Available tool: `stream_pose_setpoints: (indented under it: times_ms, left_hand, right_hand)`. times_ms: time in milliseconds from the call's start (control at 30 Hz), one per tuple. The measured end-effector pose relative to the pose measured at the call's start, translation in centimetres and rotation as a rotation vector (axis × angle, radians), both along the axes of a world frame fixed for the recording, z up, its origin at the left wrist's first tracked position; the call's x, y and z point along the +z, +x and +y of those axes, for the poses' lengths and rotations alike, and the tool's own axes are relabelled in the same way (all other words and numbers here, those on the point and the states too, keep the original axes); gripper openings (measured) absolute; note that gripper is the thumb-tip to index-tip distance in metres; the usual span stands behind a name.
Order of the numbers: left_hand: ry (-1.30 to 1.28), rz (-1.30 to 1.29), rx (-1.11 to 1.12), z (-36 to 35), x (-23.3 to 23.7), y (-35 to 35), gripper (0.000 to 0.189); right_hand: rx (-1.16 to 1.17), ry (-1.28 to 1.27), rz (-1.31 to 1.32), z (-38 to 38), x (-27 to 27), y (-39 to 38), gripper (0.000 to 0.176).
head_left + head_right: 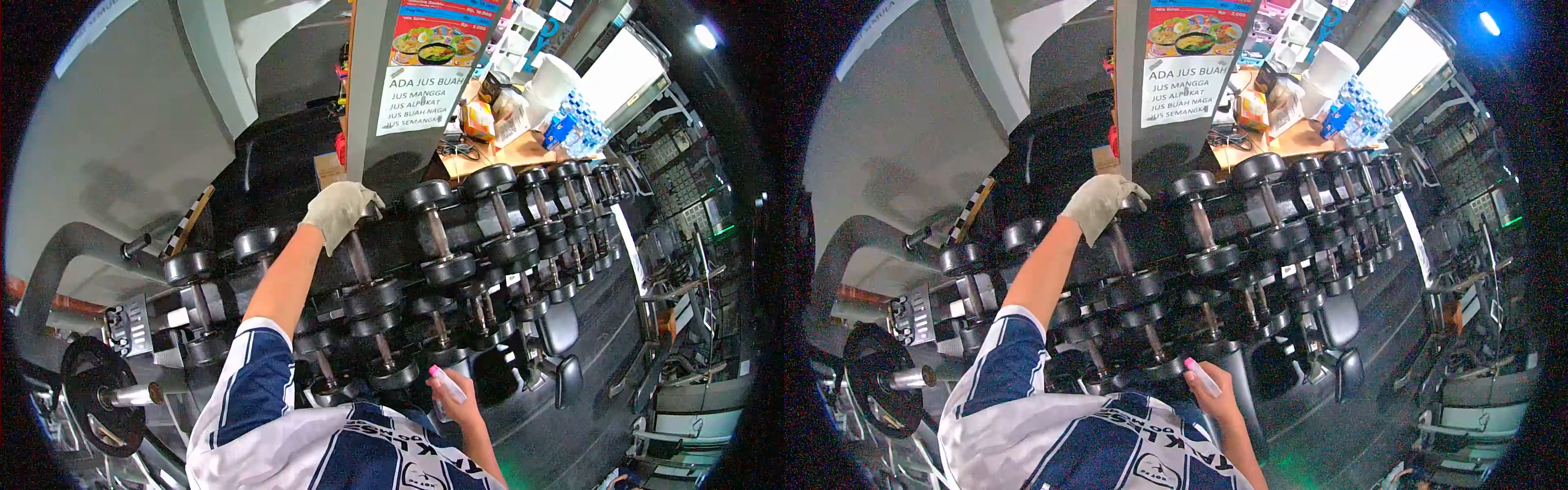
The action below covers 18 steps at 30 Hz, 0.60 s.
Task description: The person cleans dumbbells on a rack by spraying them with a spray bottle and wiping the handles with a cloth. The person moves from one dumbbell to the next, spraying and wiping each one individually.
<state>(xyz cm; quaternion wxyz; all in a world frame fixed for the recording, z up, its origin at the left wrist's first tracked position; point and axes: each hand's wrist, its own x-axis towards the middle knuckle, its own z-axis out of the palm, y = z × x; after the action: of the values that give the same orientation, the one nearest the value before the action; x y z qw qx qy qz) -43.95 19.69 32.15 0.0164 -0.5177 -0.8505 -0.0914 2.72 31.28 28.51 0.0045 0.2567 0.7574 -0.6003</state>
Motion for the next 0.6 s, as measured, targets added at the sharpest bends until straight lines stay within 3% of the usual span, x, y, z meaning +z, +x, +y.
stream_pose_setpoints:
  times_ms: [67,233,300,333,367,433,500,600]
  left_hand:
    - [0.054,-0.404,-0.16,0.3,-1.1,-2.1,0.039]
    - [0.082,-0.581,-0.367,-1.0,0.0,-3.0,0.045]
    - [0.031,-0.641,-0.269,-1.0,0.4,-2.9,0.04]
    - [0.094,-0.979,-0.137,-0.8,0.5,-2.5,0.034]
    - [0.093,-0.984,-0.14,-0.6,2.1,-1.7,0.034]
    - [0.261,-1.627,0.095,-0.4,6.1,0.2,0.032]
    - [0.445,-1.757,0.153,-0.6,5.6,0.3,0.03]
    - [0.792,-1.742,0.178,-1.1,2.7,-1.0,0.028]
  right_hand:
    - [0.036,0.026,-0.022,0.2,0.5,-0.5,0.035]
    - [0.057,0.055,-0.052,0.4,1.3,-0.2,0.038]
    - [-0.058,-0.046,-0.045,0.1,2.2,0.1,0.039]
    - [-0.084,-0.05,-0.041,0.1,2.8,0.0,0.039]
    - [-0.087,-0.05,-0.046,0.3,2.7,0.2,0.039]
    - [-0.074,0.002,-0.083,1.0,2.0,0.7,0.038]
    - [-0.087,0.0,-0.057,0.8,2.0,0.5,0.038]
    - [-0.078,-0.014,-0.024,0.7,2.4,-0.4,0.038]
